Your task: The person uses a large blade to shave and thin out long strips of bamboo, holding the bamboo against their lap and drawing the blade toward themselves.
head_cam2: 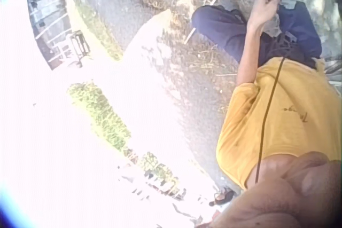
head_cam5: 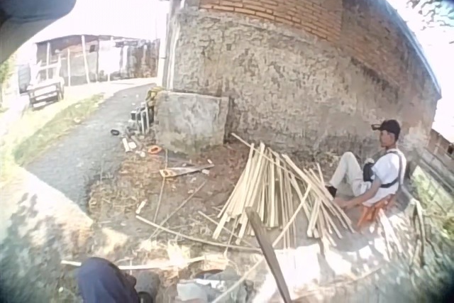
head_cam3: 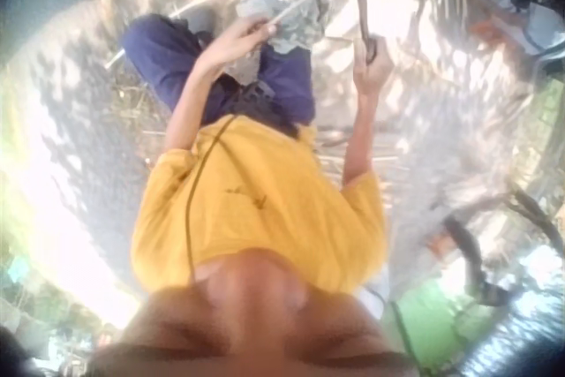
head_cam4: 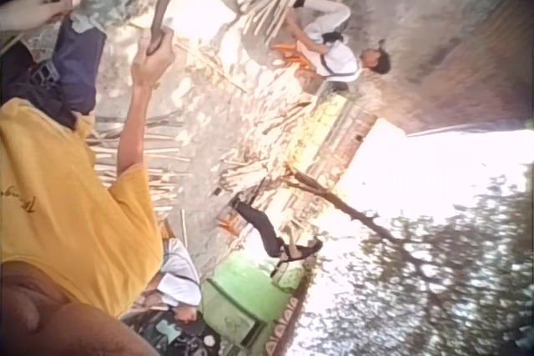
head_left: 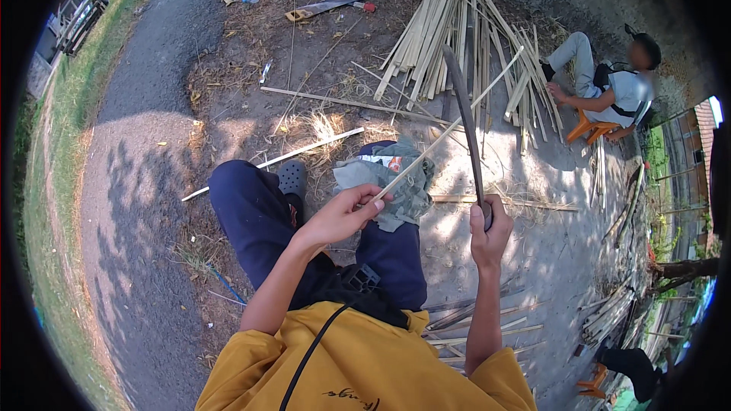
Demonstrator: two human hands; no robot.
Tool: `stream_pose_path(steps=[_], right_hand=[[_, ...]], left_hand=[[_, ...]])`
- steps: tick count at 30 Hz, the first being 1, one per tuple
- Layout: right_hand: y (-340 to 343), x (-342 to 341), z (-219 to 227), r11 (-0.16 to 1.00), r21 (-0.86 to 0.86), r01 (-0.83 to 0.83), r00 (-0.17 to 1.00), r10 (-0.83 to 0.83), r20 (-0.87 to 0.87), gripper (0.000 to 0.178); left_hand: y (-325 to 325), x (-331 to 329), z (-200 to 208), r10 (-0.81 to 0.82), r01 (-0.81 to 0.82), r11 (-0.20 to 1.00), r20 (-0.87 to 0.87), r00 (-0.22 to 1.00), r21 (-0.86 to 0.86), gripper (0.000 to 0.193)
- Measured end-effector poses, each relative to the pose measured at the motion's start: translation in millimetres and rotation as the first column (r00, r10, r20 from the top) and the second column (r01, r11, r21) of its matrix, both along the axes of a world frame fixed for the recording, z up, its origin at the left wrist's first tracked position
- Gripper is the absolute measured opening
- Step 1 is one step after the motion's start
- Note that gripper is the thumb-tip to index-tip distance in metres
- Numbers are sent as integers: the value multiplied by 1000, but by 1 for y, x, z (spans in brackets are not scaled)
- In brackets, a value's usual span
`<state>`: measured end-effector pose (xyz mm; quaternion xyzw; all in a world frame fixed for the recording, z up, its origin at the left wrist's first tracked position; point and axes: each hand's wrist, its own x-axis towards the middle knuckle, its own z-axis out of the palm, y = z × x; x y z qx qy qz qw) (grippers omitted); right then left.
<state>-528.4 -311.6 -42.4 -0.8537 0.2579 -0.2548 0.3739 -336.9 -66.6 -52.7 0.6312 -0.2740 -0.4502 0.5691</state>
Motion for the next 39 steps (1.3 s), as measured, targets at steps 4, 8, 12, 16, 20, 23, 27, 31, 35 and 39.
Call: stream_pose_path(steps=[4,8,12,16,20,23,27,31,35,39], right_hand=[[33,7,-19,998,-12,-62,992,60,-113,32],[49,22,-41,989,1,-151,970,148,-192,39],[55,34,-56,978,-40,-204,957,190,-221,42],[60,37,-54,979,-12,-202,947,192,-257,40],[58,35,-57,982,1,-190,948,183,-260,40],[56,34,-65,977,-56,-207,954,189,-231,40],[56,36,-63,972,-47,-230,948,213,-238,41],[54,31,-62,968,-36,-248,947,235,-219,42],[59,27,-50,963,-33,-268,947,257,-194,45],[60,25,-48,960,-61,-274,928,248,-279,50]], left_hand=[[-1,-4,-19,-9,8,1000,-238,971,-7,30],[1,-8,-33,31,-29,1000,-181,983,12,30],[1,-9,-33,82,-78,996,-100,992,37,31],[16,-15,-10,88,-108,979,118,989,172,33],[49,-17,-2,25,-96,964,278,960,246,29],[62,-18,3,-60,65,935,-26,998,347,36],[68,-20,-13,-55,117,952,-215,975,283,34],[55,-27,-15,62,-65,974,18,998,218,37],[36,-30,-12,149,-160,975,80,986,154,35],[15,-24,-24,132,-165,969,180,975,185,34]])
